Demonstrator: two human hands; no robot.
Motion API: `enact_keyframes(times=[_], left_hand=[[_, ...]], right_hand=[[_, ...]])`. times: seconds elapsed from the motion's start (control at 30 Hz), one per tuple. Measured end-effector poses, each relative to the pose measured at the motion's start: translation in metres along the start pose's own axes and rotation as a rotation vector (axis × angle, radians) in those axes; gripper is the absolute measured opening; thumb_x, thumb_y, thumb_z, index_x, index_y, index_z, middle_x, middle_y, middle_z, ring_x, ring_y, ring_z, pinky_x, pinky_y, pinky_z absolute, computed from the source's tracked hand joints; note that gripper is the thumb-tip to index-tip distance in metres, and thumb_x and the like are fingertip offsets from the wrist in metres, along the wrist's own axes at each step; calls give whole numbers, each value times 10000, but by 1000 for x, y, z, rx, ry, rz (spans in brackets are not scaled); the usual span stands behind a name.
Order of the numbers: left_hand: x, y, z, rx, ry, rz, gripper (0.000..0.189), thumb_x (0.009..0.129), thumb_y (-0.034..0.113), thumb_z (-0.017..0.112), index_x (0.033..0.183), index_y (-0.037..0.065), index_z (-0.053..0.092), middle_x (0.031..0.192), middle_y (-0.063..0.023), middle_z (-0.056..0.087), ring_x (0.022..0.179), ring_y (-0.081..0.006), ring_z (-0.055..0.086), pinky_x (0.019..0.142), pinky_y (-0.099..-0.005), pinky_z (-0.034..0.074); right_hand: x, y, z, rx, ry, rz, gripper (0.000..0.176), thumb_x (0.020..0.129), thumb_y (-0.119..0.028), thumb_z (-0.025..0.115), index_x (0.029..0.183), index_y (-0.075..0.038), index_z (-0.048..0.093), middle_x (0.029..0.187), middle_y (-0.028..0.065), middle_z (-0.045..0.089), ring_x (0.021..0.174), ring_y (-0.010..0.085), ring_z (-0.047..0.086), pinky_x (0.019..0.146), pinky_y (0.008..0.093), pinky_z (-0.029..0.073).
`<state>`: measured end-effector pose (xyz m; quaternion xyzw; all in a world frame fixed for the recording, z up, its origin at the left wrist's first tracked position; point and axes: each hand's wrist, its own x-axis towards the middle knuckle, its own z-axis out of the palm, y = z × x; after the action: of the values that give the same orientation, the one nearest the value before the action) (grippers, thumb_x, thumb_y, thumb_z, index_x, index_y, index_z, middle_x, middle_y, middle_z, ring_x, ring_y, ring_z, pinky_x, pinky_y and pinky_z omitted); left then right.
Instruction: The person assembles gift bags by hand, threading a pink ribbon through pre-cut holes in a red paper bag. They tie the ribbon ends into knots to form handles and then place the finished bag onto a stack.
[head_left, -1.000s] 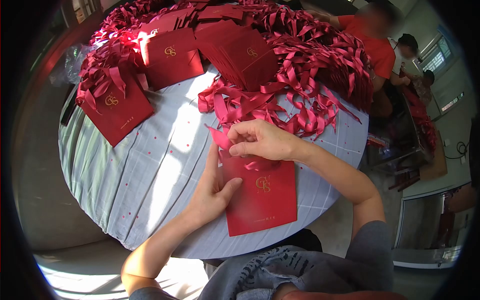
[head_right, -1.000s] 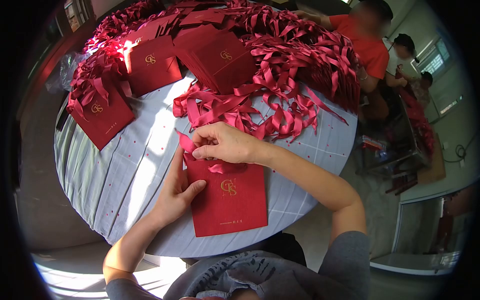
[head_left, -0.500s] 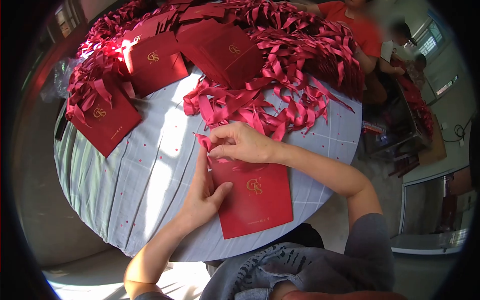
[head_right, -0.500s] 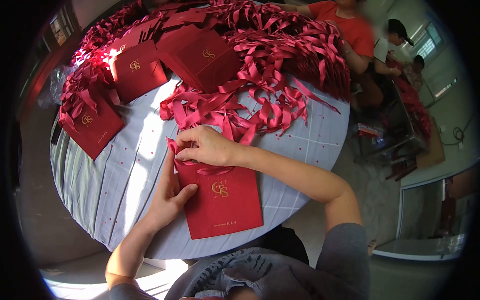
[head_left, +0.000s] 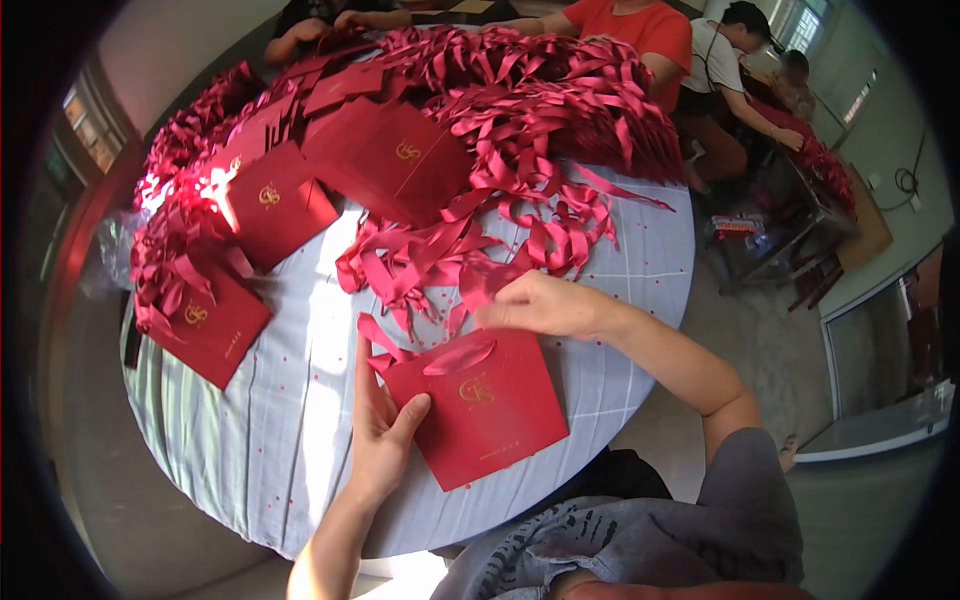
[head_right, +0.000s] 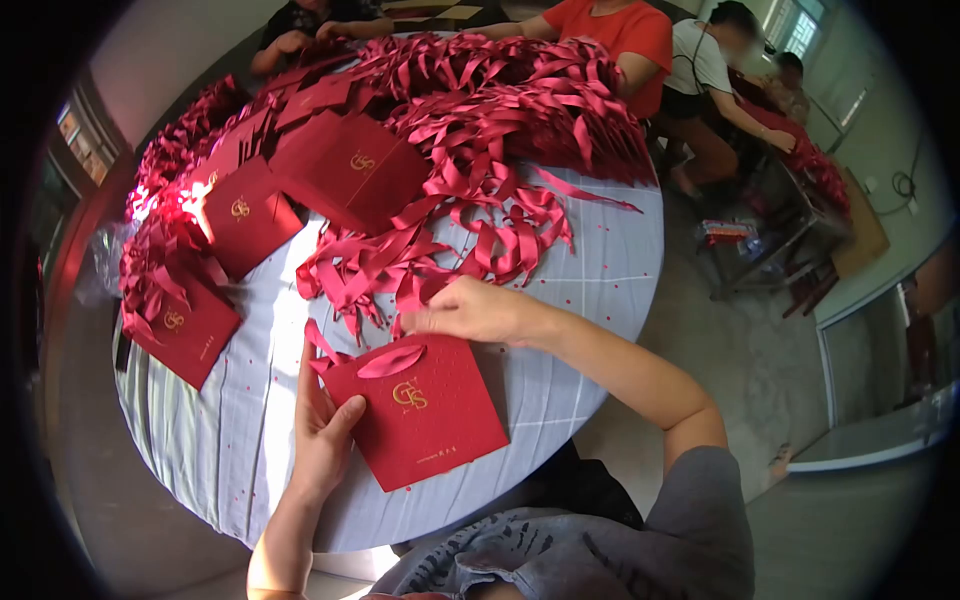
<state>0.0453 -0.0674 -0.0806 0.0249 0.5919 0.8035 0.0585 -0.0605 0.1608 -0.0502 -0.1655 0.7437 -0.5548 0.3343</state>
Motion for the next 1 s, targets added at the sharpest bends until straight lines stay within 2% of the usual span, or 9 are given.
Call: enact_keyframes(times=[0.07, 0.1, 0.3, 0.33, 0.6, 0.83, 0.9, 0.97, 1.0], left_hand=[[-1, 2, 4, 29, -19, 14, 852, 840, -132, 497, 1475, 111, -16, 1467, -151, 243, 1250, -219, 426, 995, -334, 395], [-1, 3, 5, 46, -30, 30, 852, 840, -132, 496, 1475, 111, -17, 1469, -152, 237, 1248, -220, 426, 995, -335, 395], [-2, 2, 10, 43, -64, 40, 864, 827, -145, 495, 1471, 95, -29, 1471, -156, 222, 1286, -222, 370, 1043, -344, 337], [-2, 2, 11, 34, -66, 37, 865, 826, -145, 496, 1471, 91, -29, 1474, -156, 214, 1297, -222, 354, 1052, -347, 325], [-1, -8, 6, 25, -99, -1, 845, 826, -152, 479, 1470, 81, -17, 1463, -150, 239, 1311, -214, 331, 1075, -338, 279], [-4, 2, 12, 17, -83, -71, 820, 844, -139, 475, 1469, 82, -8, 1444, -144, 278, 1302, -210, 341, 1071, -336, 283], [-3, -4, 8, 13, -80, -32, 815, 846, -136, 474, 1469, 82, -4, 1445, -141, 277, 1298, -210, 350, 1066, -336, 293], [-2, 0, 8, 10, -52, -1, 806, 853, -118, 482, 1470, 84, 3, 1443, -136, 287, 1288, -206, 368, 1061, -336, 307], [-2, 2, 7, 2, -30, 11, 802, 858, -109, 485, 1470, 85, 5, 1440, -135, 295, 1285, -205, 373, 1060, -336, 310]], right_hand=[[4, 2, 9, 155, 22, -97, 282, 899, -262, 616, 891, 13, 678, 856, 53, 677, 780, 71, 600, 695, 234, 473], [9, 4, 14, 215, 64, -205, 222, 892, -188, 621, 890, 30, 662, 866, 93, 685, 812, 119, 637, 722, 240, 498], [20, 1, 11, 485, 83, -262, 196, 943, -123, 506, 946, 73, 526, 875, 197, 656, 752, 236, 673, 665, 305, 559], [20, -2, 12, 527, 81, -286, 173, 964, -121, 454, 968, 52, 464, 872, 209, 642, 750, 253, 673, 639, 310, 567], [21, -13, 8, 598, 128, -472, 188, 989, -179, 408, 992, 5, 445, 838, 167, 628, 737, 247, 672, 632, 298, 559], [26, -8, 6, 706, 100, -493, 242, 996, -244, 401, 978, -5, 435, 850, 185, 631, 756, 261, 671, 656, 333, 560], [27, -6, 2, 740, 45, -400, 315, 988, -293, 419, 1051, 12, 463, 912, 194, 639, 821, 257, 666, 710, 337, 559], [21, -4, 1, 621, 30, -249, 379, 975, -324, 446, 1096, 30, 506, 943, 172, 646, 859, 243, 664, 752, 332, 553], [17, -2, 0, 591, -33, -220, 407, 958, -350, 487, 1079, 31, 565, 945, 97, 649, 879, 164, 637, 794, 282, 514]])
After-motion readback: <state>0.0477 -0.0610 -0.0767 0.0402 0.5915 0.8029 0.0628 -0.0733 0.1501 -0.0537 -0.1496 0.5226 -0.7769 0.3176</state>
